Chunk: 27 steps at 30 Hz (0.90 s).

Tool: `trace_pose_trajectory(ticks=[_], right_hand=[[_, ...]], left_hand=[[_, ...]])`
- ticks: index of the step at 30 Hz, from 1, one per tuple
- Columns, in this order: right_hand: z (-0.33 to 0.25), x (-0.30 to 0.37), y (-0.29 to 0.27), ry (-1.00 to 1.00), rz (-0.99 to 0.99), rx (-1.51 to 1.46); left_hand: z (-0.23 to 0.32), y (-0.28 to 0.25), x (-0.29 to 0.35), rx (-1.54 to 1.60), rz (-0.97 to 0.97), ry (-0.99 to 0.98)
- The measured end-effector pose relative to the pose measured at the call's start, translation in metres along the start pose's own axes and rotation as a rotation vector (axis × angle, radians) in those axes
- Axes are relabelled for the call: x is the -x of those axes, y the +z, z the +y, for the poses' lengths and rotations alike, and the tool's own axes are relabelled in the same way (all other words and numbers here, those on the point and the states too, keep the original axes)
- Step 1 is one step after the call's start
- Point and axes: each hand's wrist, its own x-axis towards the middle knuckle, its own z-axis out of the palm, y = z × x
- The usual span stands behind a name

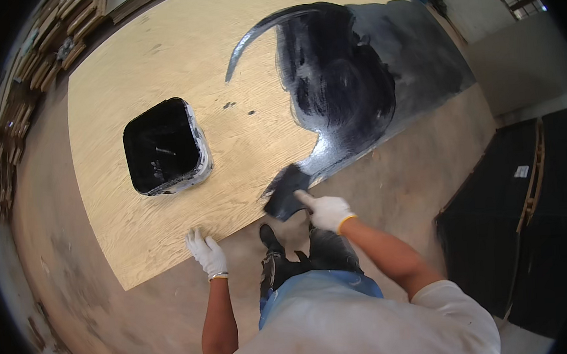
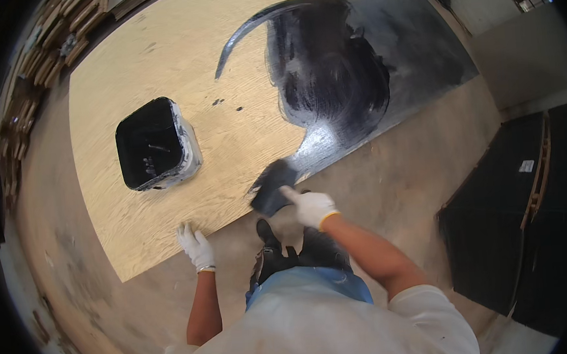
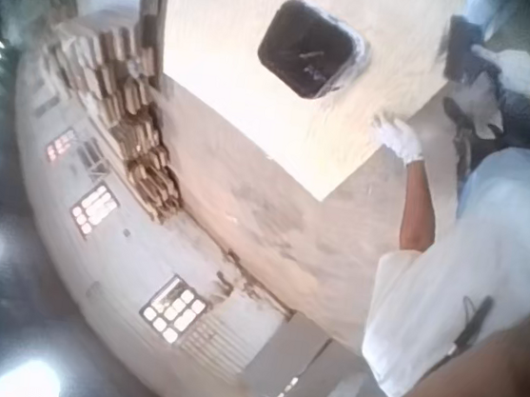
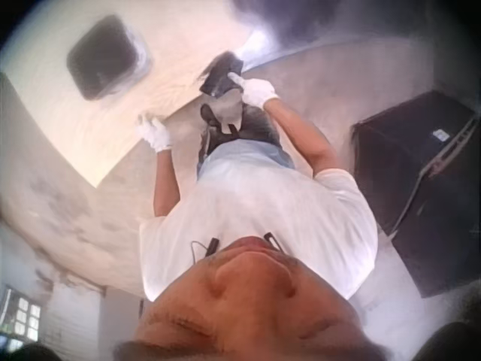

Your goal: The person applies black paint to a large wooden board using a brush. They repeatedly dip the brush into a paint container and spread the paint across the surface in broad strokes, gradually covering more area.

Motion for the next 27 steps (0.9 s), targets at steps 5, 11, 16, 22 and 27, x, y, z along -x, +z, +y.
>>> trace_pose_trajectory(ticks=[5,11,16,22,27], right_hand=[[0.179,-0.008,-0.062,0.209,0.212,-0.030],[0.186,-0.102,-0.159,-0.137,0.138,0.125],[0.088,-0.162,-0.151,-0.510,0.029,0.262],[0.262,-0.098,-0.173,-0.203,-0.011,0.273],[0.475,-0.088,-0.227,0.209,0.246,0.186]], left_hand=[[-0.002,0.000,0.009,-0.171,-0.109,-0.022],[0.006,0.016,0.004,-0.316,-0.126,-0.214],[0.031,0.039,-0.020,-0.415,-0.194,-0.397],[0.068,0.087,-0.021,-0.421,-0.054,-0.942],[0.134,0.116,-0.063,-0.420,0.189,-1.223]])
